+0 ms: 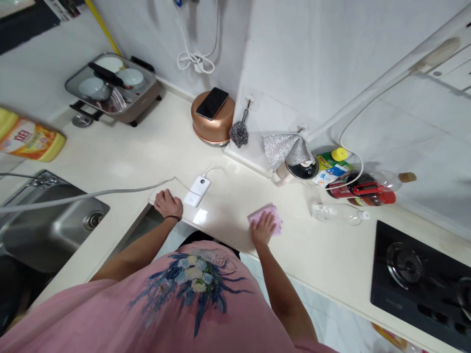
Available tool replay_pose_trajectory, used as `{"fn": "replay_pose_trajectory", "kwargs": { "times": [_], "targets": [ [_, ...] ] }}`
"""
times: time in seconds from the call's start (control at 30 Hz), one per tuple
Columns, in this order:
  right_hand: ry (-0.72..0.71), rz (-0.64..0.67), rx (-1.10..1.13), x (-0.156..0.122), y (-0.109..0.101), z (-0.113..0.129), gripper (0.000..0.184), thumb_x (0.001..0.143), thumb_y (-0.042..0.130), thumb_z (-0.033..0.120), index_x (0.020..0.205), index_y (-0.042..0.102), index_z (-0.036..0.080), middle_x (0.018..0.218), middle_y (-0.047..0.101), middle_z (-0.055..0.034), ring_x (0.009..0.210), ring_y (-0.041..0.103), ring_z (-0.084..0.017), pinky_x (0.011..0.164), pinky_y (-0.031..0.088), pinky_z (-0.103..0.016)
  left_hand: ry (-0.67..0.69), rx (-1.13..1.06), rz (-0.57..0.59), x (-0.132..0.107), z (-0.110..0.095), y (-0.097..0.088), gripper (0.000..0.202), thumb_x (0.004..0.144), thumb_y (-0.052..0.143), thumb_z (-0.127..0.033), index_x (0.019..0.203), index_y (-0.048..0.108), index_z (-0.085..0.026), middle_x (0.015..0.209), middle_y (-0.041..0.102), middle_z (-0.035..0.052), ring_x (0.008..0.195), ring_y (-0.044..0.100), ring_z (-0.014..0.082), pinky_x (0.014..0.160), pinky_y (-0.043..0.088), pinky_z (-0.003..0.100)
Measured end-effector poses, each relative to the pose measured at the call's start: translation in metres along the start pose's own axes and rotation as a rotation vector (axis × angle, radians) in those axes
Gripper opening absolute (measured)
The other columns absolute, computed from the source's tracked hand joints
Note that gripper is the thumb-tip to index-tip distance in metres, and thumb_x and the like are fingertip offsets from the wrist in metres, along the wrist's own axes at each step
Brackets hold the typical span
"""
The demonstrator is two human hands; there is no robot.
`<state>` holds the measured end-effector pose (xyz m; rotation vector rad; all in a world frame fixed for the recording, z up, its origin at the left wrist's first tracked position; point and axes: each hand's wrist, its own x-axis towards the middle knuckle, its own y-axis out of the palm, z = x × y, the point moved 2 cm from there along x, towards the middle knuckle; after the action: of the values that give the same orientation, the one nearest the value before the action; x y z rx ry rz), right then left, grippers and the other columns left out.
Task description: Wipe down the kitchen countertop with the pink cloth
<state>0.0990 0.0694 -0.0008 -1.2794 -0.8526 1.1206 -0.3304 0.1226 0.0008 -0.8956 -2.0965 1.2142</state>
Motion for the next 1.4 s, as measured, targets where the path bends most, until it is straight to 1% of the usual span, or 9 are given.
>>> {"fn": "replay_pose_trajectory", "kwargs": {
  "times": [0.2, 0.33, 0.47, 0.7, 0.83, 0.93, 1.03, 1.2, 1.4],
  "targets": [
    [-0.613, 0.201, 0.033, -0.005, 0.014, 0.151, 0.075, 0.102, 0.046, 0.047, 0.168, 0.027, 0.017, 0.176, 0.024, -0.0172, 0.163, 0.014, -0.035, 0.129, 0.013, -0.061, 0.002, 0.011, -0.007, 0.0, -0.002, -0.003, 0.06, 0.092, 0.052, -0.026, 0.149, 0.055, -0.008, 0.156, 0.049, 0.0251, 0.154, 0.032, 0.0369, 0.127, 0.019, 0.059],
    [-0.814, 0.293, 0.072, -0.019, 0.016, 0.192, 0.075, 0.101, 0.051, 0.05, 0.167, 0.03, 0.021, 0.176, 0.025, -0.0125, 0.164, 0.016, -0.031, 0.132, 0.008, -0.057, -0.019, 0.008, 0.001, 0.0, -0.004, -0.005, 0.058, 0.092, 0.051, -0.025, 0.147, 0.057, -0.009, 0.157, 0.049, 0.0242, 0.155, 0.032, 0.0361, 0.127, 0.02, 0.06],
    [-0.757, 0.268, 0.082, -0.008, 0.012, 0.153, 0.073, 0.102, 0.048, 0.05, 0.167, 0.031, 0.022, 0.176, 0.025, -0.0121, 0.164, 0.014, -0.031, 0.131, 0.011, -0.057, -0.035, -0.011, 0.019, -0.001, -0.005, -0.006, 0.06, 0.091, 0.053, -0.024, 0.149, 0.055, -0.01, 0.158, 0.048, 0.0244, 0.156, 0.031, 0.0369, 0.127, 0.018, 0.061],
    [-0.18, 0.078, 0.023, 0.04, -0.007, -0.006, 0.074, 0.105, 0.023, 0.051, 0.17, 0.021, 0.016, 0.176, 0.022, -0.0161, 0.165, 0.008, -0.03, 0.129, 0.015, -0.061, -0.017, -0.005, 0.01, 0.0, -0.005, -0.006, 0.059, 0.092, 0.051, -0.025, 0.149, 0.055, -0.008, 0.157, 0.047, 0.0256, 0.155, 0.031, 0.0365, 0.128, 0.017, 0.059],
    [0.078, 0.035, 0.029, 0.069, -0.016, -0.061, 0.079, 0.103, 0.02, 0.056, 0.17, 0.017, 0.014, 0.177, 0.018, -0.0192, 0.164, 0.008, -0.032, 0.128, 0.016, -0.063, -0.017, -0.025, 0.019, 0.0, -0.005, -0.005, 0.061, 0.092, 0.052, -0.024, 0.15, 0.053, -0.008, 0.156, 0.047, 0.0267, 0.155, 0.03, 0.0377, 0.127, 0.017, 0.061],
    [0.23, 0.032, 0.051, 0.092, -0.019, -0.065, 0.082, 0.102, 0.017, 0.059, 0.17, 0.014, 0.014, 0.176, 0.016, -0.022, 0.164, 0.009, -0.035, 0.127, 0.017, -0.067, -0.021, -0.013, 0.024, 0.001, -0.006, -0.006, 0.062, 0.091, 0.052, -0.024, 0.151, 0.053, -0.009, 0.156, 0.047, 0.0262, 0.155, 0.03, 0.0378, 0.126, 0.018, 0.061],
    [0.303, 0.057, 0.075, 0.118, -0.02, -0.048, 0.083, 0.102, 0.015, 0.06, 0.17, 0.012, 0.012, 0.177, 0.013, -0.0232, 0.164, 0.008, -0.037, 0.127, 0.015, -0.068, -0.03, 0.009, 0.016, 0.001, -0.006, -0.006, 0.061, 0.092, 0.052, -0.025, 0.15, 0.055, -0.009, 0.156, 0.049, 0.025, 0.155, 0.032, 0.0372, 0.127, 0.019, 0.06],
    [0.081, 0.119, 0.052, 0.165, -0.024, -0.018, 0.08, 0.103, 0.018, 0.055, 0.169, 0.018, 0.011, 0.176, 0.017, -0.0225, 0.163, 0.009, -0.038, 0.127, 0.015, -0.067, -0.043, 0.006, 0.023, 0.001, -0.005, -0.004, 0.061, 0.092, 0.052, -0.026, 0.15, 0.056, -0.009, 0.157, 0.048, 0.0244, 0.155, 0.032, 0.0375, 0.127, 0.019, 0.06],
    [-0.121, 0.115, -0.019, 0.199, -0.03, -0.01, 0.078, 0.103, 0.02, 0.055, 0.17, 0.015, 0.015, 0.177, 0.018, -0.0163, 0.16, 0.019, -0.036, 0.126, 0.02, -0.064, -0.036, 0.012, 0.021, 0.001, -0.002, -0.002, 0.061, 0.093, 0.051, -0.027, 0.151, 0.055, -0.007, 0.158, 0.047, 0.0256, 0.155, 0.032, 0.0378, 0.127, 0.018, 0.06]
  ]
}}
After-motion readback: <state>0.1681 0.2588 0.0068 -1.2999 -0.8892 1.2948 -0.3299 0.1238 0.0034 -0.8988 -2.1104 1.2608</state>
